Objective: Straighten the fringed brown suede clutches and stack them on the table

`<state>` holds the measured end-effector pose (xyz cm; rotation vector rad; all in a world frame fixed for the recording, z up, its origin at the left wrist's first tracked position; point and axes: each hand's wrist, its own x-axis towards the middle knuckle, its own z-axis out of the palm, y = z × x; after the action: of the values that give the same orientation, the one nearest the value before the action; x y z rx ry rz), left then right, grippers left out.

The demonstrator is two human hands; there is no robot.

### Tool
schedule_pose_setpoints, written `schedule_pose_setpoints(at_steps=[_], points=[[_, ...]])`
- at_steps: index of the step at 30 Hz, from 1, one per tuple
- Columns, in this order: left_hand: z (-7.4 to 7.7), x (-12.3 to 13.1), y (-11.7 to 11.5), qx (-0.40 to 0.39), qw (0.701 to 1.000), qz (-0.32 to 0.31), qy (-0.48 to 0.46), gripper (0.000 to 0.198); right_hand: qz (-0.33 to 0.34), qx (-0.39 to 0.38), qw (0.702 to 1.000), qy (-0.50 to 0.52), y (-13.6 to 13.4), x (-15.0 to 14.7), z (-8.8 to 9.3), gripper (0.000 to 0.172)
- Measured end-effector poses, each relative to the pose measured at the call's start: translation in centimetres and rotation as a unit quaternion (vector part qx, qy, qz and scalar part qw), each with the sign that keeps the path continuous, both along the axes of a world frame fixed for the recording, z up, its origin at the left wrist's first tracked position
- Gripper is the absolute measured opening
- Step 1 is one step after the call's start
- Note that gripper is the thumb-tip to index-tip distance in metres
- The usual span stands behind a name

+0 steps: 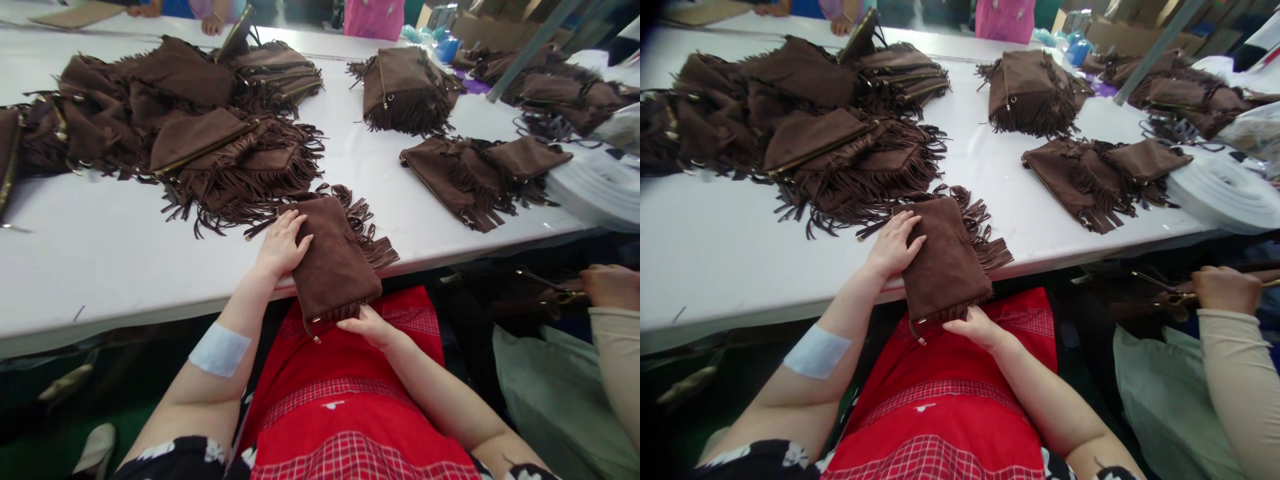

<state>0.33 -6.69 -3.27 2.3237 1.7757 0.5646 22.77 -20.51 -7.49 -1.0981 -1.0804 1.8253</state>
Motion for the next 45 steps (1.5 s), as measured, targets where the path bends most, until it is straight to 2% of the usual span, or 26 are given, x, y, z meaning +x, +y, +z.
schedule_pose_setpoints(at_steps=[3,7,10,14,15,17,19,20,21,23,26,30,35,38,42,45], points=[[-0.2,-0.1,0.1,0.005,1.000,-0.006,0.000,0.058,0.038,-0.063,0.997,0.039,-0.1,-1.0,1.5,0.044],[-0.5,-0.1,0.3,0.013,1.000,-0.007,0.000,0.057,0.060,-0.135,0.989,0.012,0.0,-1.8,1.4,0.042],[-0.5,-0.1,0.3,0.011,1.000,-0.004,-0.001,0.056,0.078,-0.142,0.985,-0.052,-0.2,-1.9,-0.7,0.031],[-0.4,-0.1,0.3,0.012,1.000,-0.006,-0.005,0.057,0.073,-0.166,0.972,-0.149,-0.6,-0.8,-5.5,0.020],[-0.5,-0.1,0.3,0.014,1.000,-0.007,-0.005,0.057,0.043,-0.168,0.970,-0.171,-0.5,-0.1,-6.5,0.020],[-0.5,-0.1,0.3,0.016,1.000,-0.009,-0.007,0.058,-0.062,-0.138,0.971,-0.185,-0.1,1.5,-7.4,0.023],[-0.5,-0.1,0.3,0.018,1.000,-0.010,-0.008,0.058,-0.173,-0.074,0.968,-0.164,0.4,3.1,-6.7,0.035],[-0.5,-0.1,0.3,0.019,1.000,-0.010,-0.009,0.059,-0.205,-0.039,0.968,-0.141,0.6,3.8,-5.8,0.044],[-0.6,-0.1,0.4,0.020,1.000,-0.009,-0.010,0.059,-0.210,-0.011,0.971,-0.111,0.7,4.3,-4.7,0.052],[-0.6,-0.1,0.4,0.020,1.000,-0.010,-0.010,0.059,-0.179,0.020,0.983,-0.038,0.8,4.7,-2.5,0.058],[-0.7,-0.2,0.4,0.019,1.000,-0.013,-0.009,0.059,-0.127,0.010,0.992,0.014,0.6,4.2,-0.6,0.046],[-0.7,-0.2,0.4,0.017,1.000,-0.011,-0.010,0.059,-0.108,-0.026,0.994,-0.004,0.2,2.8,-0.5,0.038],[-0.7,-0.2,0.4,0.015,1.000,-0.009,-0.014,0.059,-0.036,-0.083,0.994,0.057,-0.2,2.3,0.1,0.035],[-0.6,-0.2,0.4,0.014,1.000,-0.012,-0.017,0.058,-0.028,-0.086,0.992,0.082,-0.2,2.4,0.9,0.036],[-0.5,-0.2,0.3,0.013,1.000,-0.014,-0.019,0.059,-0.043,-0.074,0.996,-0.017,0.1,2.1,1.0,0.027],[-0.4,-0.1,0.3,0.009,1.000,-0.012,-0.018,0.059,-0.054,-0.079,0.991,-0.089,0.2,1.4,-0.5,0.018]])
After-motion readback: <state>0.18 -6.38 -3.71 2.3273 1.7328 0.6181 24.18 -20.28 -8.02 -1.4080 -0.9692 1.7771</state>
